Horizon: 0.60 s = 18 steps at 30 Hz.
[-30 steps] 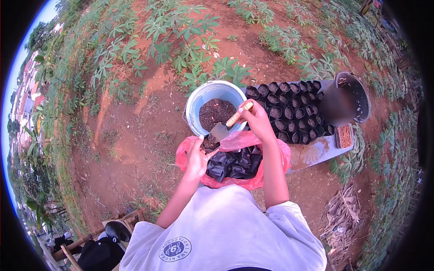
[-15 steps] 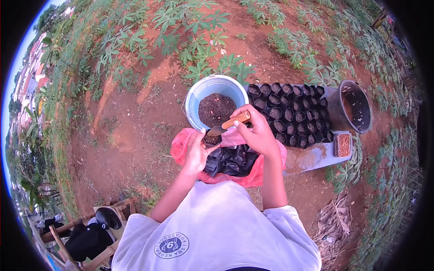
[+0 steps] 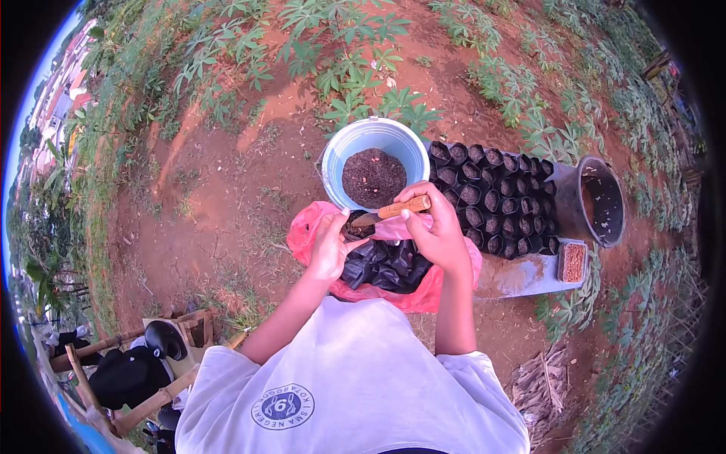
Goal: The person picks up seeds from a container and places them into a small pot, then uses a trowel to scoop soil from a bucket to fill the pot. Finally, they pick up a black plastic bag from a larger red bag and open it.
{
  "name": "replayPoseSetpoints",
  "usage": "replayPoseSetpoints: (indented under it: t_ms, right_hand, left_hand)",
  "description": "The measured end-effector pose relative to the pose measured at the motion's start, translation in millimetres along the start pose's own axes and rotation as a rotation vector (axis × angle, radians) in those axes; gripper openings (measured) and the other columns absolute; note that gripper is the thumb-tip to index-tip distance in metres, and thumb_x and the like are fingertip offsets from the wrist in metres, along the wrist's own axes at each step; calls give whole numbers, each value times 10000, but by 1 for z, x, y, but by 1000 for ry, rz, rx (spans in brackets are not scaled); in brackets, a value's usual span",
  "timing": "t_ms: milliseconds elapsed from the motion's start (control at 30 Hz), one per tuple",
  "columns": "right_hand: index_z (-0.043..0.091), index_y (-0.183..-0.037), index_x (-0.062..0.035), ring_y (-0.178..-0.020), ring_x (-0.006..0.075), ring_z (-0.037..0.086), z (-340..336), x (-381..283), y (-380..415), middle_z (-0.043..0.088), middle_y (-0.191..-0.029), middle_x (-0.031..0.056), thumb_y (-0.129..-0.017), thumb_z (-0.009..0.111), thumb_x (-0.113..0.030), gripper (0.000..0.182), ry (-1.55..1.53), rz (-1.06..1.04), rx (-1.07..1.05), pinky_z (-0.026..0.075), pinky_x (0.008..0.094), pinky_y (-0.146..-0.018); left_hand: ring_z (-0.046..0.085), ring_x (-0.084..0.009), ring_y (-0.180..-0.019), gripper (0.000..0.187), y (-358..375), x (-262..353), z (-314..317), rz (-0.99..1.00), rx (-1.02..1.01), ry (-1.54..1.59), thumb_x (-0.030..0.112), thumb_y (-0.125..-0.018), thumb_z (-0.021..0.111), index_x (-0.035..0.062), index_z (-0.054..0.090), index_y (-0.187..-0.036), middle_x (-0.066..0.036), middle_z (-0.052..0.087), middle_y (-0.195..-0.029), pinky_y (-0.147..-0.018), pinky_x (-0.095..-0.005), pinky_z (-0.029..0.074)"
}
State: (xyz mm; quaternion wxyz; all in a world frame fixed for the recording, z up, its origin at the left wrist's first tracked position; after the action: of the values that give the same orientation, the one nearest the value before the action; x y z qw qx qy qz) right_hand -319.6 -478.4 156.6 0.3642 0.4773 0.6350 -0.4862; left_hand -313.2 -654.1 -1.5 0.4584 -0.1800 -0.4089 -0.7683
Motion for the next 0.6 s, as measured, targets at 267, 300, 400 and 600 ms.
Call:
replayPoseSetpoints:
  t_ms: [267,300,400,600]
  right_hand:
    - [543,-1004,-17,-955,211,620,-6,5,2,617,-996,111,-822,599,30,196,-127,6,164,473,325,-866]
    - [543,-1006,-17,-956,212,619,-11,8,2,618,-1000,113,-826,600,29,195,-138,0,226,473,325,-867]
    - [545,-1007,-14,-956,210,618,-15,26,0,619,-1002,114,-838,601,18,181,-34,36,300,473,320,-866]
    - [561,-1024,-8,-897,234,654,5,72,-15,643,-949,124,-857,609,-19,175,186,206,267,501,339,-806]
  left_hand:
    - [674,-187,-951,256,-1,7,-16,2,66,0,292,-976,537,91,512,-1133,-72,659,-1055,-838,-441,569]
    - [674,-190,-950,257,-1,10,-20,-2,90,-5,293,-974,540,95,511,-1134,-69,659,-1050,-837,-444,569]
    - [673,-197,-955,258,1,18,-30,-11,128,17,292,-971,544,101,510,-1141,-69,654,-1050,-832,-447,573]
    - [657,-205,-993,275,-5,29,-58,8,126,71,273,-969,550,101,507,-1179,-85,625,-1102,-815,-437,586]
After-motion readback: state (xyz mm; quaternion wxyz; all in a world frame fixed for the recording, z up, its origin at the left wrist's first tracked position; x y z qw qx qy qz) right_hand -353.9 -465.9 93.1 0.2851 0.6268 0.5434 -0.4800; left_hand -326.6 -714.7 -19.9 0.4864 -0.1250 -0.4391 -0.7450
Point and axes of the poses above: each hand's wrist, its own y-axis away from the middle knuckle, its own z-axis out of the palm, x = y × z, the point moved 9 cm from there along -y, towards the middle knuckle
